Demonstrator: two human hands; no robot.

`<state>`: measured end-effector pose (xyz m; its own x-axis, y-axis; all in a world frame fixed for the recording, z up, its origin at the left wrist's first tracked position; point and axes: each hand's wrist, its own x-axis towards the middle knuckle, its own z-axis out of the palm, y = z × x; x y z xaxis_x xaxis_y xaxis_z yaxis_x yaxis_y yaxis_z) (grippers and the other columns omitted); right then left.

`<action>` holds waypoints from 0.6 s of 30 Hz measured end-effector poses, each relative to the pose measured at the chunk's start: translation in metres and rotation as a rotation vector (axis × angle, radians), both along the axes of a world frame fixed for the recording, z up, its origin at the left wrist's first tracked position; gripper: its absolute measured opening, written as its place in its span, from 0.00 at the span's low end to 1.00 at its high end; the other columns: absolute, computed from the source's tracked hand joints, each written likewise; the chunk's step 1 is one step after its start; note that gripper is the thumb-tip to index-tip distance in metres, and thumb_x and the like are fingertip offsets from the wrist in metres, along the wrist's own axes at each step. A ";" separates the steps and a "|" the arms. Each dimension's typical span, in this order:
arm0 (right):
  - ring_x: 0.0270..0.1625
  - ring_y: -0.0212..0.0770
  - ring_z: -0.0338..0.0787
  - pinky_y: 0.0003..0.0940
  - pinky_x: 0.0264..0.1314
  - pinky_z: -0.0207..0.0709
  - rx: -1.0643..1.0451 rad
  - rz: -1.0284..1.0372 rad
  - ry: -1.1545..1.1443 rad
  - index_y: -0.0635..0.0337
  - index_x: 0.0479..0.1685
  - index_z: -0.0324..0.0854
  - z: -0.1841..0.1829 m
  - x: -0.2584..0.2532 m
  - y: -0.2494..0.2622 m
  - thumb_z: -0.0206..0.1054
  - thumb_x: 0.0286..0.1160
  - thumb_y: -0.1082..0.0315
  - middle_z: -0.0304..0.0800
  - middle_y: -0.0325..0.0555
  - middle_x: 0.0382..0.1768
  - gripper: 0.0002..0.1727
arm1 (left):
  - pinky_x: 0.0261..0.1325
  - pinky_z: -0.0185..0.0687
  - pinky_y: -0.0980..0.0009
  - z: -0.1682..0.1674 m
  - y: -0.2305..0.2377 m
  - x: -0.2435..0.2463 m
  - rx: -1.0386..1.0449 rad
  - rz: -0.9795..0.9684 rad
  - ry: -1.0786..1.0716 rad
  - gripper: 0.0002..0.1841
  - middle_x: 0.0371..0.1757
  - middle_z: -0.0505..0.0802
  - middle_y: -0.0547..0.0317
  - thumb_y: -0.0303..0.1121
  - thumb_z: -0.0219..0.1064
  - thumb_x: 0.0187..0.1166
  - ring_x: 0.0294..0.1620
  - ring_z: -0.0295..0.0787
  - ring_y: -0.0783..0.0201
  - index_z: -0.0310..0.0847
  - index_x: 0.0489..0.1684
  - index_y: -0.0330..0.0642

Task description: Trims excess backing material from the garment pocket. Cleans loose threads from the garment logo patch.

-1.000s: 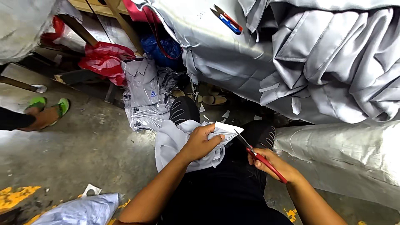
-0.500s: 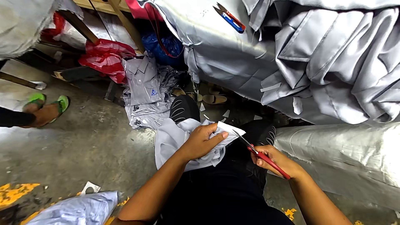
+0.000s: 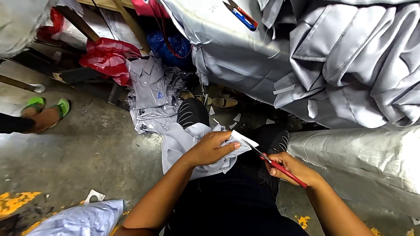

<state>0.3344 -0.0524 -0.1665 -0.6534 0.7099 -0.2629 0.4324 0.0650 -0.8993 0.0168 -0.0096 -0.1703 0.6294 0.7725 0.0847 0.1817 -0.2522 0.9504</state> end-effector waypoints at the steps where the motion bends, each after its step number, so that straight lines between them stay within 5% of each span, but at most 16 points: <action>1: 0.19 0.16 0.67 0.17 0.22 0.59 -0.005 -0.004 0.000 0.52 0.21 0.77 0.000 0.000 0.000 0.60 0.72 0.24 0.69 0.24 0.15 0.37 | 0.49 0.80 0.77 0.001 0.001 0.000 0.016 -0.009 0.009 0.16 0.33 0.89 0.65 0.42 0.61 0.86 0.39 0.83 0.80 0.88 0.41 0.39; 18: 0.16 0.14 0.67 0.15 0.18 0.59 -0.035 -0.045 0.043 0.50 0.16 0.76 -0.009 -0.006 -0.004 0.63 0.72 0.27 0.69 0.22 0.12 0.35 | 0.51 0.79 0.73 0.000 0.011 -0.002 0.120 -0.127 0.060 0.18 0.32 0.89 0.63 0.44 0.61 0.87 0.40 0.84 0.76 0.88 0.37 0.39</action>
